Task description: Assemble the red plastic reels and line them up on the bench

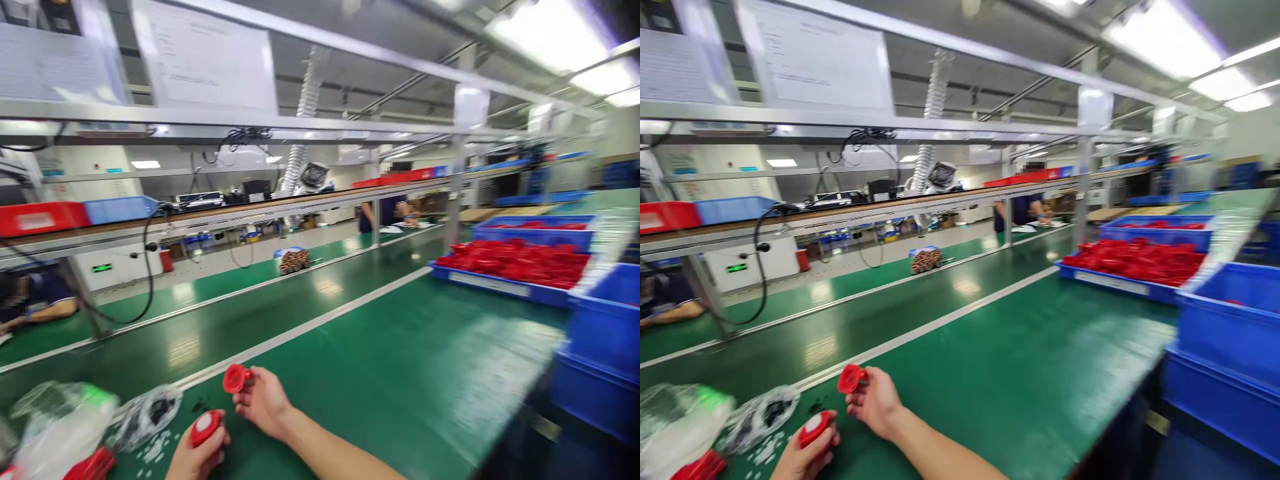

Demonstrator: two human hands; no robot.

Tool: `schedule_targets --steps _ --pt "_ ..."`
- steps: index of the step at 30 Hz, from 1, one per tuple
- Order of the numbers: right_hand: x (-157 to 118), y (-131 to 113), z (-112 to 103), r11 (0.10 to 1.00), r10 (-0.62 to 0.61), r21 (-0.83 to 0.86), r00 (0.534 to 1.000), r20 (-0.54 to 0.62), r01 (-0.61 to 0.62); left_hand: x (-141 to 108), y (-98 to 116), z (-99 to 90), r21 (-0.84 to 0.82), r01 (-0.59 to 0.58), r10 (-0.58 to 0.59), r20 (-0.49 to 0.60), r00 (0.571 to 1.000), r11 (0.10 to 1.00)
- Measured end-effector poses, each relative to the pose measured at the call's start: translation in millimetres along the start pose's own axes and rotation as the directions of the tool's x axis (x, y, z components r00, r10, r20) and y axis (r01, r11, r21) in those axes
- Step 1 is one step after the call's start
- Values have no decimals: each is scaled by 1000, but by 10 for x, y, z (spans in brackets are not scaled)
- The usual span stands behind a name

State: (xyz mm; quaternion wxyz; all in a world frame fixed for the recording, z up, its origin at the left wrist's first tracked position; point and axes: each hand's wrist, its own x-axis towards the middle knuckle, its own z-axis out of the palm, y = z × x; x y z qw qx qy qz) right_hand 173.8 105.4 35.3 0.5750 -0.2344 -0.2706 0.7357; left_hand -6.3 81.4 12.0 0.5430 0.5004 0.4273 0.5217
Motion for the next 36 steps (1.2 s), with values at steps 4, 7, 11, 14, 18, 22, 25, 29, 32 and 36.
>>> schedule_targets --steps 4,7,11,14,18,22,25,29,32,36 --pt "-47 87 -11 996 -17 -82 994 107 26 -135 84 -39 -77 -11 22 152 988 997" --pt "-128 127 -12 969 -110 -207 986 125 134 -176 142 -98 -35 -6 14 242 970 999" --pt "-292 106 -36 688 -296 -559 883 365 462 -189 203 -143 54 93 -106 331 938 994" --pt "-396 93 -45 284 -241 -661 719 652 695 -184 201 -154 104 89 -120 351 929 991" --pt "-459 110 -34 177 -169 -618 642 748 766 -175 175 -154 199 -12 -51 308 950 980" --pt "-458 120 -33 162 -165 -616 637 753 771 -172 197 -147 189 -94 31 315 949 977" --pt "-445 127 -36 161 -165 -598 618 768 785 -185 229 -135 180 -157 81 372 925 971" --pt "-436 152 -36 164 -151 -575 597 788 801 -214 268 -111 174 -219 119 455 882 960" --pt "-437 162 -48 175 -124 -581 603 788 795 -226 292 -100 182 -238 124 483 867 954" --pt "-443 131 -68 163 -96 -594 612 785 788 -221 305 -114 202 -234 107 493 863 951"
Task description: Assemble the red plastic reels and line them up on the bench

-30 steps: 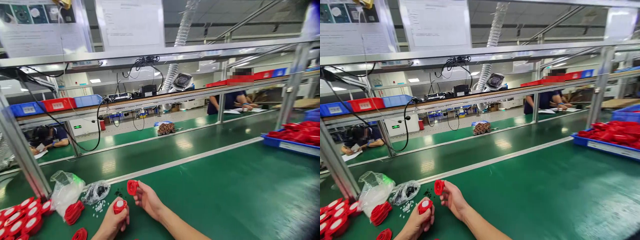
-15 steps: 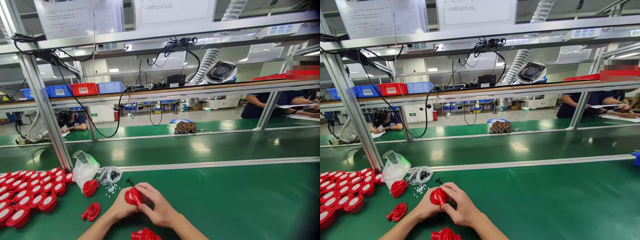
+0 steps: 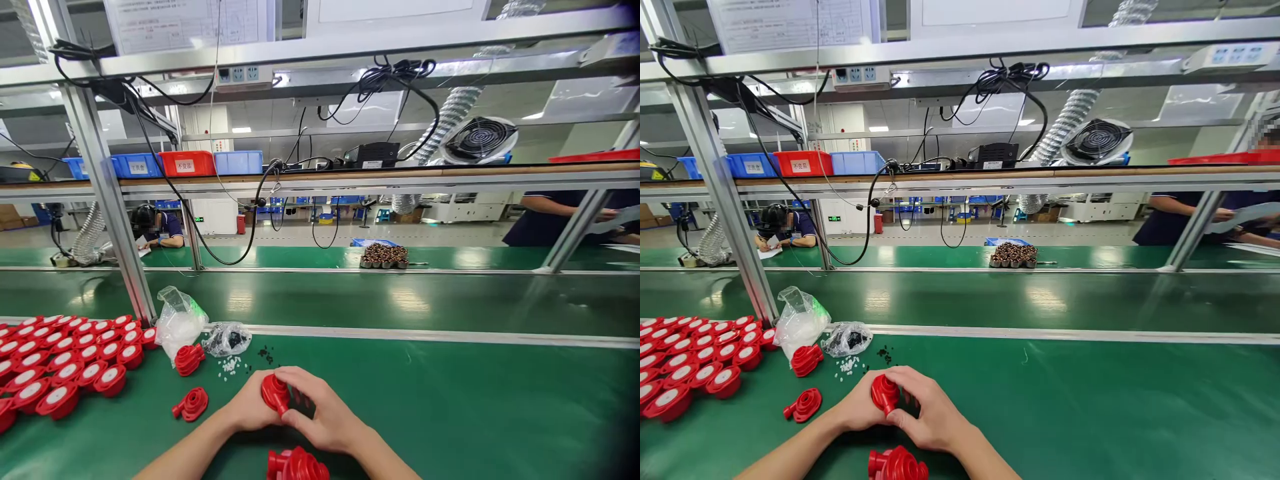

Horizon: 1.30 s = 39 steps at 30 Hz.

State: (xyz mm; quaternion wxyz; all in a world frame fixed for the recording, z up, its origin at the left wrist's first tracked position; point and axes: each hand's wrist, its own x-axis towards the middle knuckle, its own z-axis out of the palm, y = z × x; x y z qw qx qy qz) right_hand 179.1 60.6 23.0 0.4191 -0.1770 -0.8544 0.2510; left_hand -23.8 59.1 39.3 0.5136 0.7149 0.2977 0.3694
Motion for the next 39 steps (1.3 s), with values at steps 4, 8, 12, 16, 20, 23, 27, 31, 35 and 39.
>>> schedule_targets --steps 4,8,12,16,20,23,27,31,35,39 --pt "-12 7 -35 999 2 -37 1000 14 -2 0 -42 -27 4 20 -20 6 1000 1000" --pt "-43 37 -31 994 25 -111 998 53 -19 1 -109 -49 7 25 -24 -8 1000 1000" --pt "-67 20 -49 985 33 -172 995 96 -16 -5 -127 -67 62 49 -48 -20 999 997" --pt "-33 -52 -82 980 1 -198 992 128 24 -17 -115 -44 95 67 -65 -24 998 993" --pt "0 -87 -33 960 -69 -269 997 29 74 -27 -164 51 148 56 -43 -93 995 987" --pt "-22 -63 46 939 -110 -335 991 -81 77 -39 -238 126 175 77 -36 -225 974 982" --pt "-31 -1 159 949 -61 -313 990 -124 20 -37 -280 178 145 61 -9 -337 942 987" --pt "36 76 252 991 91 -65 958 -270 -113 -21 -224 200 -23 0 -7 -286 958 1000" --pt "28 135 213 989 149 71 940 -307 -133 -37 -168 169 -159 -43 11 -197 980 986" --pt "-25 99 77 995 97 43 950 -298 -88 -49 -187 97 49 -46 58 -280 958 998"
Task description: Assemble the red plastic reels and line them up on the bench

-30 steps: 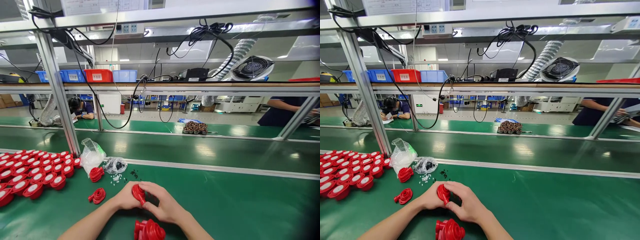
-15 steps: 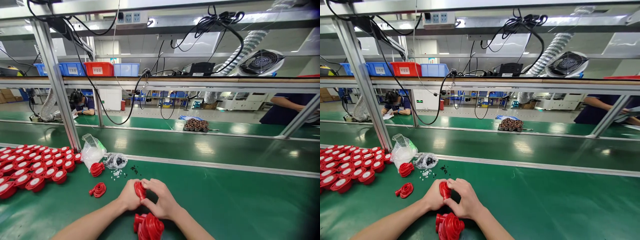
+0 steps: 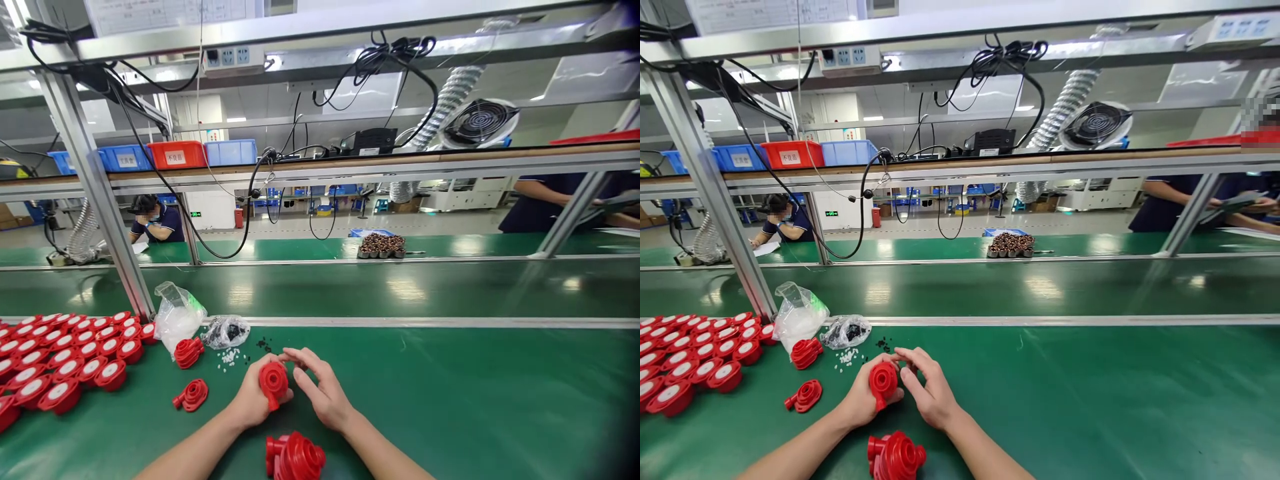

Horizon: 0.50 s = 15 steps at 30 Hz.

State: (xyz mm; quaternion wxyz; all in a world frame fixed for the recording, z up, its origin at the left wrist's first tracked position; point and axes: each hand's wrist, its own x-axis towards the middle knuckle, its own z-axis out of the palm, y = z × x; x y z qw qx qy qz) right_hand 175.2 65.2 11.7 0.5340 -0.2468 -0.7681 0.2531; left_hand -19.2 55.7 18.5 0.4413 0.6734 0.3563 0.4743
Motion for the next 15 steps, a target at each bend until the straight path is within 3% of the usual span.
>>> schedule_targets --steps 3,8,15 --pt "27 -78 -55 995 -77 -54 996 33 78 8 -30 -19 41 -21 22 -16 1000 999" --pt "58 -129 -1 956 -234 -128 948 218 265 5 -24 5 45 -47 47 -7 999 998" --pt "17 -22 105 943 -184 -232 955 234 239 25 -144 5 22 -34 35 -49 998 999"
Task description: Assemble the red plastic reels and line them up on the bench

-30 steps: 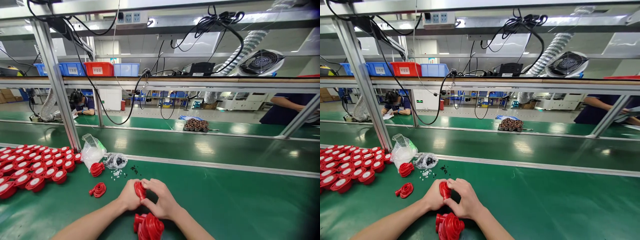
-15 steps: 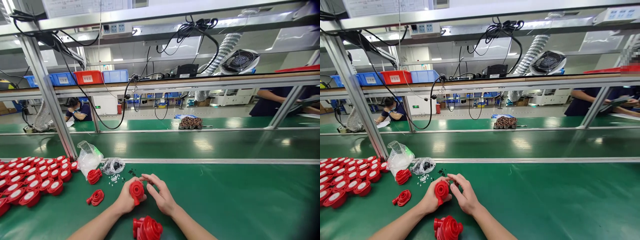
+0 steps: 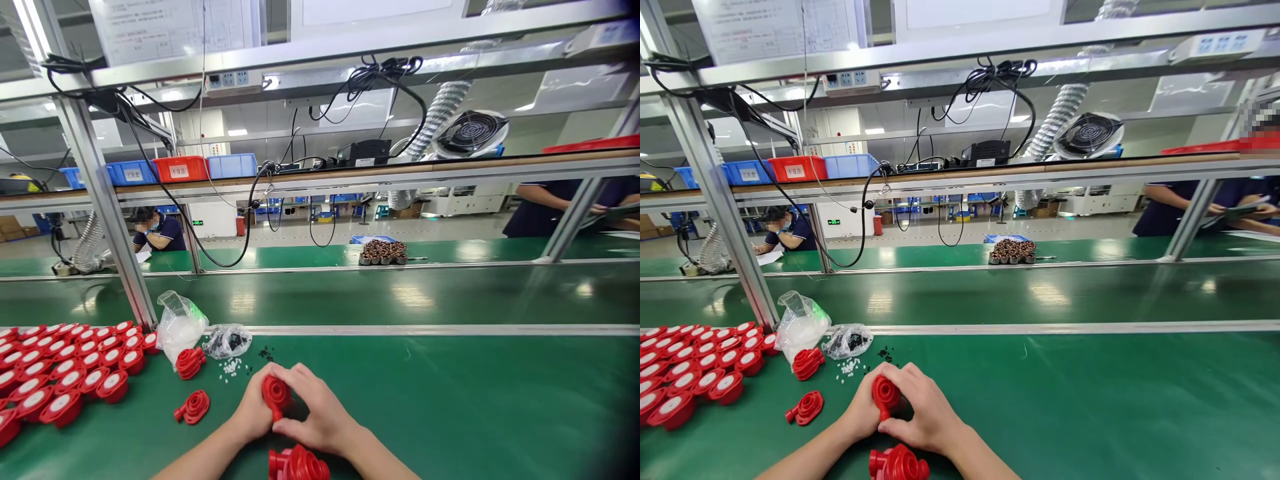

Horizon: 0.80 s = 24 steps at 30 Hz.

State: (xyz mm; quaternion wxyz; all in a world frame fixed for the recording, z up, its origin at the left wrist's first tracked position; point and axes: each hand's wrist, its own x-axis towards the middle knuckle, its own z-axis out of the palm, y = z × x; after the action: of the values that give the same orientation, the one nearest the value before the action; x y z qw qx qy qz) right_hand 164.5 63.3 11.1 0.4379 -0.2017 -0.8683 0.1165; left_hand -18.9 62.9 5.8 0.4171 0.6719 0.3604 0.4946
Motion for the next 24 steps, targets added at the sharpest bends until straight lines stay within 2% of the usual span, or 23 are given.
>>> schedule_targets --steps 4,10,18,21,24 --pt "2 -8 -10 1000 19 22 1000 1 -19 6 -40 -5 13 -10 10 1 1000 1000" --pt "-8 9 -40 990 122 77 992 -2 -122 8 21 9 85 -31 34 -34 999 996" --pt "-19 39 -45 962 225 144 973 52 -230 19 -17 11 171 15 3 -104 995 985" --pt "-18 32 -42 972 183 137 982 50 -188 11 -10 27 161 28 -12 -97 995 987" --pt "-24 37 -47 998 30 50 999 -39 -28 1 -15 38 135 30 -19 -81 997 990"
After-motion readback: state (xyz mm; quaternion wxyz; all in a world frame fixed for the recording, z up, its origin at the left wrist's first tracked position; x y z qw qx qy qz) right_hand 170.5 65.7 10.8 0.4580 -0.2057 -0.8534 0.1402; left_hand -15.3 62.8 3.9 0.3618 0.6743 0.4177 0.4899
